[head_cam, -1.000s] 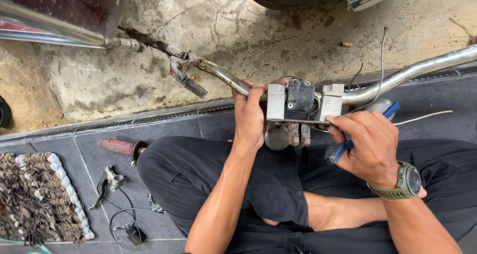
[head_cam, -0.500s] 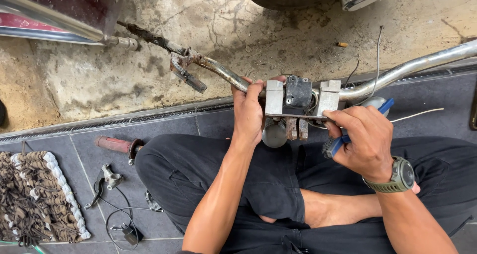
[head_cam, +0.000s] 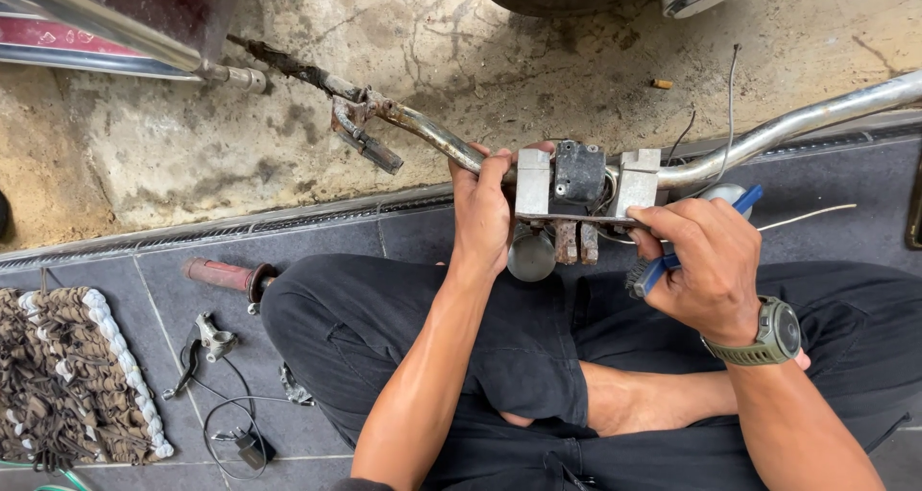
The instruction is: The person is sitting on the floor disassembling a motorcycle handlebar assembly using a screwdriver and pliers, after briefly inspecting a piston.
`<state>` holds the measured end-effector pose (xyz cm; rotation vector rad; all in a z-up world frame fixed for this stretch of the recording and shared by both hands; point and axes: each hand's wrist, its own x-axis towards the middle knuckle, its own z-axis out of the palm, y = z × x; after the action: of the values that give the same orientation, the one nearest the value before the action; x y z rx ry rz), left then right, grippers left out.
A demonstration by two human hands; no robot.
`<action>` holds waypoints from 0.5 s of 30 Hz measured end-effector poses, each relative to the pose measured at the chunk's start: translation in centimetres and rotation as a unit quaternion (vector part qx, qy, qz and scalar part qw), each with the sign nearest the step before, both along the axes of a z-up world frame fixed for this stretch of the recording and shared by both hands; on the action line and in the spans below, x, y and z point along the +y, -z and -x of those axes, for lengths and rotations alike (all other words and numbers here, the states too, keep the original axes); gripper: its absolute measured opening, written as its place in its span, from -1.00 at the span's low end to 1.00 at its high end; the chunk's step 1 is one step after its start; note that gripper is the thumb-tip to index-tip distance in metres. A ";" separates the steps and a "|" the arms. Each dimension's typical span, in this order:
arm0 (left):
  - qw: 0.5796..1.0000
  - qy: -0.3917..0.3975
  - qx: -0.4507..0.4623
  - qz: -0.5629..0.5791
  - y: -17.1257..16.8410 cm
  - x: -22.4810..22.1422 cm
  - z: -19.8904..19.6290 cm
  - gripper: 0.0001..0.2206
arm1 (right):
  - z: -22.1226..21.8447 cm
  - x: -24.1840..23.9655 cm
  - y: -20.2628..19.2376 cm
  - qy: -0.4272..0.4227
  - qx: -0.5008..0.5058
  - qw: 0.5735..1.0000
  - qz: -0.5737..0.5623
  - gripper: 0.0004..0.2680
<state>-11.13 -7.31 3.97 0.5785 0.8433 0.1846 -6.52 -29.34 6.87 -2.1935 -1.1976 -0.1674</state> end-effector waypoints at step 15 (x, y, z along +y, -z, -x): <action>1.000 -0.005 -0.015 0.003 1.1 -0.1 0.0 -0.79 | -0.3 0.1 -0.2 0.004 0.006 1.000 0.005 -0.86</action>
<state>-11.14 -7.46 2.83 0.5645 0.8178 0.1984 -6.20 -29.23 7.12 -2.2059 -1.1852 -0.1522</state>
